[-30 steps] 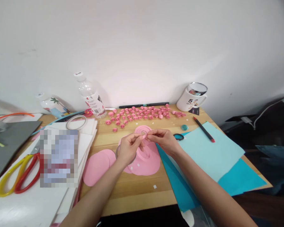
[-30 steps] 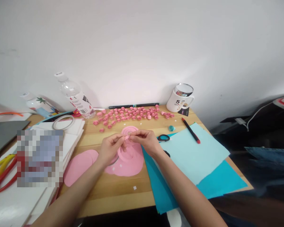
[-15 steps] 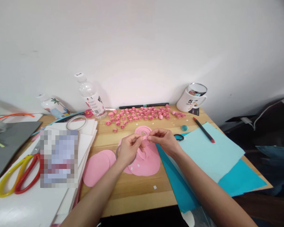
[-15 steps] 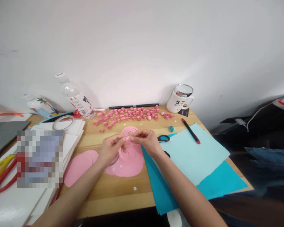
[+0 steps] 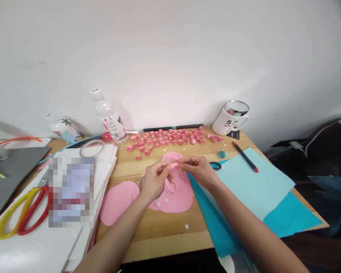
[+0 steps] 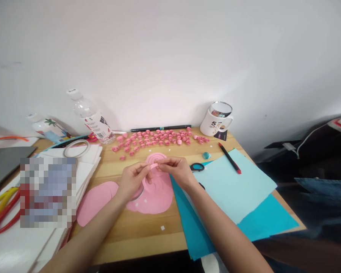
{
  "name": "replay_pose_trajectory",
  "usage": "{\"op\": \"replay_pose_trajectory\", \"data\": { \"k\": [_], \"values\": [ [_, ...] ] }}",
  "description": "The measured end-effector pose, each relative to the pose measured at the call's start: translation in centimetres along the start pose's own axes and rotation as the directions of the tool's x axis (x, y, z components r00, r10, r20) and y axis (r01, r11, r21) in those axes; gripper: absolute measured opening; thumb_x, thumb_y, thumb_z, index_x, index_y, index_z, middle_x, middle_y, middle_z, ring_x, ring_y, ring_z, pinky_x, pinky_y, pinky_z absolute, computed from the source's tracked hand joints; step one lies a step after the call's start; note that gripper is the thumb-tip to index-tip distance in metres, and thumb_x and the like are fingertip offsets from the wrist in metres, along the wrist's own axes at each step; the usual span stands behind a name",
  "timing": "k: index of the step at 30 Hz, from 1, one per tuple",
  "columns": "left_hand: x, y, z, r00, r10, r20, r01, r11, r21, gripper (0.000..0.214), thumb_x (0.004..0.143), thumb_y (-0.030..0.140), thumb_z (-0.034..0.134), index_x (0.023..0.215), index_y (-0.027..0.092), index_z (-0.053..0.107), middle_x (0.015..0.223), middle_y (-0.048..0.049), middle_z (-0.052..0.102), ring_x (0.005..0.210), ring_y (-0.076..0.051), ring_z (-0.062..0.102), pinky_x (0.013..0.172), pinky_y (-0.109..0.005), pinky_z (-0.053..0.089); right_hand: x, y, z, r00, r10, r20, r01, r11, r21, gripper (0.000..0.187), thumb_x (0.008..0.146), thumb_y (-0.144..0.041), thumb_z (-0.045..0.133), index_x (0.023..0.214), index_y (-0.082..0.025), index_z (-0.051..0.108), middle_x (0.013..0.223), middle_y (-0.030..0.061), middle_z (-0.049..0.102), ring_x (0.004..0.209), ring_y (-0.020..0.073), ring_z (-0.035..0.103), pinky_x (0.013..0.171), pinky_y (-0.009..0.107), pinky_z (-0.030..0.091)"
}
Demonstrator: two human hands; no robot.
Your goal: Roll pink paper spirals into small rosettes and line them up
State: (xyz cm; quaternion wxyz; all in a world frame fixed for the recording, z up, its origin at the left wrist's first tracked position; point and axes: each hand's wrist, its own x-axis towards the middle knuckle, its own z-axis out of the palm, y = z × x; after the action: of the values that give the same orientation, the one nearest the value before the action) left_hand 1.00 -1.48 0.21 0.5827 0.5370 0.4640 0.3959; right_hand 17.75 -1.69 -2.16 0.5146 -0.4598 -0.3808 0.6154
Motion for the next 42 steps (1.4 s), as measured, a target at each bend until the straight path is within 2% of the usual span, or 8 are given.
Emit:
{"op": "replay_pose_trajectory", "data": {
  "k": [10, 15, 21, 27, 32, 35, 39, 42],
  "values": [
    [-0.04, -0.25, 0.2, 0.999, 0.023, 0.034, -0.022, 0.999, -0.023, 0.017, 0.076, 0.028, 0.059, 0.069, 0.013, 0.06, 0.055, 0.0005, 0.061, 0.042, -0.009, 0.054, 0.045, -0.021, 0.043, -0.17, -0.18, 0.37, 0.999, -0.04, -0.006, 0.04, 0.999, -0.036, 0.022, 0.051, -0.027, 0.082, 0.064, -0.017, 0.068, 0.063, -0.0002, 0.066, 0.058, 0.011, 0.058, 0.06, 0.026, 0.049],
    [0.0, -0.41, 0.17, 1.0, 0.007, 0.028, -0.006, 0.999, -0.038, 0.019, 0.074, 0.032, 0.06, 0.071, 0.013, 0.061, 0.054, 0.0002, 0.061, 0.043, -0.01, 0.053, 0.042, -0.021, 0.042, -0.1, -0.13, 0.34, 0.998, -0.041, -0.037, 0.04, 0.999, -0.031, 0.02, 0.051, -0.029, 0.082, 0.065, -0.019, 0.071, 0.067, 0.0018, 0.069, 0.062, 0.0138, 0.061, 0.065, 0.029, 0.05],
    [-0.06, 0.02, 0.17, 1.0, 0.005, 0.001, -0.005, 1.0, -0.027, 0.02, 0.074, 0.032, 0.06, 0.074, 0.013, 0.062, 0.052, 0.0003, 0.06, 0.043, -0.01, 0.053, 0.042, -0.02, 0.042, -0.05, 0.01, 0.12, 1.0, -0.023, 0.012, 0.023, 0.999, -0.039, 0.024, 0.058, -0.032, 0.078, 0.076, -0.019, 0.072, 0.077, 0.0044, 0.072, 0.069, 0.016, 0.064, 0.074, 0.034, 0.051],
    [-0.14, 0.01, 0.25, 1.0, -0.016, 0.02, 0.017, 0.999, -0.051, 0.019, 0.074, 0.032, 0.059, 0.071, 0.013, 0.06, 0.053, 0.0004, 0.059, 0.042, -0.01, 0.052, 0.038, -0.02, 0.041, 0.02, 0.12, 0.1, 0.998, -0.055, -0.017, 0.054, 0.998, -0.041, 0.024, 0.055, -0.03, 0.08, 0.073, -0.018, 0.07, 0.067, 0.0012, 0.069, 0.062, 0.0127, 0.061, 0.064, 0.028, 0.05],
    [0.03, -0.51, 0.18, 1.0, 0.005, 0.025, -0.003, 0.999, -0.054, 0.02, 0.074, 0.033, 0.06, 0.072, 0.013, 0.061, 0.053, 0.0002, 0.06, 0.043, -0.01, 0.053, 0.041, -0.02, 0.042, 0.03, 0.01, 0.22, 0.997, -0.064, -0.045, 0.061, 0.996, -0.058, 0.023, 0.051, -0.031, 0.081, 0.065, -0.018, 0.069, 0.064, 0.0011, 0.067, 0.059, 0.0126, 0.059, 0.061, 0.028, 0.05],
    [0.04, -0.57, 0.1, 1.0, 0.002, 0.023, -0.001, 0.999, -0.044, 0.021, 0.075, 0.034, 0.06, 0.075, 0.013, 0.062, 0.052, 0.0004, 0.06, 0.041, -0.01, 0.052, 0.038, -0.021, 0.041, 0.04, -0.04, 0.19, 0.997, -0.05, -0.06, 0.047, 0.998, -0.049, 0.022, 0.052, -0.031, 0.081, 0.068, -0.019, 0.071, 0.066, 0.0022, 0.069, 0.06, 0.0141, 0.06, 0.063, 0.03, 0.051],
    [-0.03, -0.35, -0.02, 1.0, 0.015, 0.02, -0.014, 0.999, -0.029, 0.021, 0.076, 0.032, 0.059, 0.081, 0.013, 0.064, 0.052, 0.0014, 0.06, 0.04, -0.01, 0.052, 0.04, -0.021, 0.042, 0.07, 0.03, 0.01, 1.0, -0.027, -0.014, 0.026, 0.999, -0.043, 0.025, 0.059, -0.034, 0.077, 0.078, -0.019, 0.073, 0.075, 0.0045, 0.072, 0.068, 0.0162, 0.064, 0.073, 0.033, 0.051],
    [-0.01, -0.4, -0.05, 1.0, 0.001, 0.029, 0.0, 0.999, -0.033, 0.021, 0.076, 0.032, 0.058, 0.081, 0.013, 0.064, 0.053, 0.0011, 0.06, 0.039, -0.01, 0.052, 0.039, -0.021, 0.041, 0.11, 0.14, -0.11, 0.999, -0.036, -0.018, 0.036, 0.999, -0.03, 0.025, 0.058, -0.032, 0.078, 0.079, -0.019, 0.073, 0.076, 0.0041, 0.072, 0.069, 0.016, 0.064, 0.073, 0.033, 0.051]
  ]
}}
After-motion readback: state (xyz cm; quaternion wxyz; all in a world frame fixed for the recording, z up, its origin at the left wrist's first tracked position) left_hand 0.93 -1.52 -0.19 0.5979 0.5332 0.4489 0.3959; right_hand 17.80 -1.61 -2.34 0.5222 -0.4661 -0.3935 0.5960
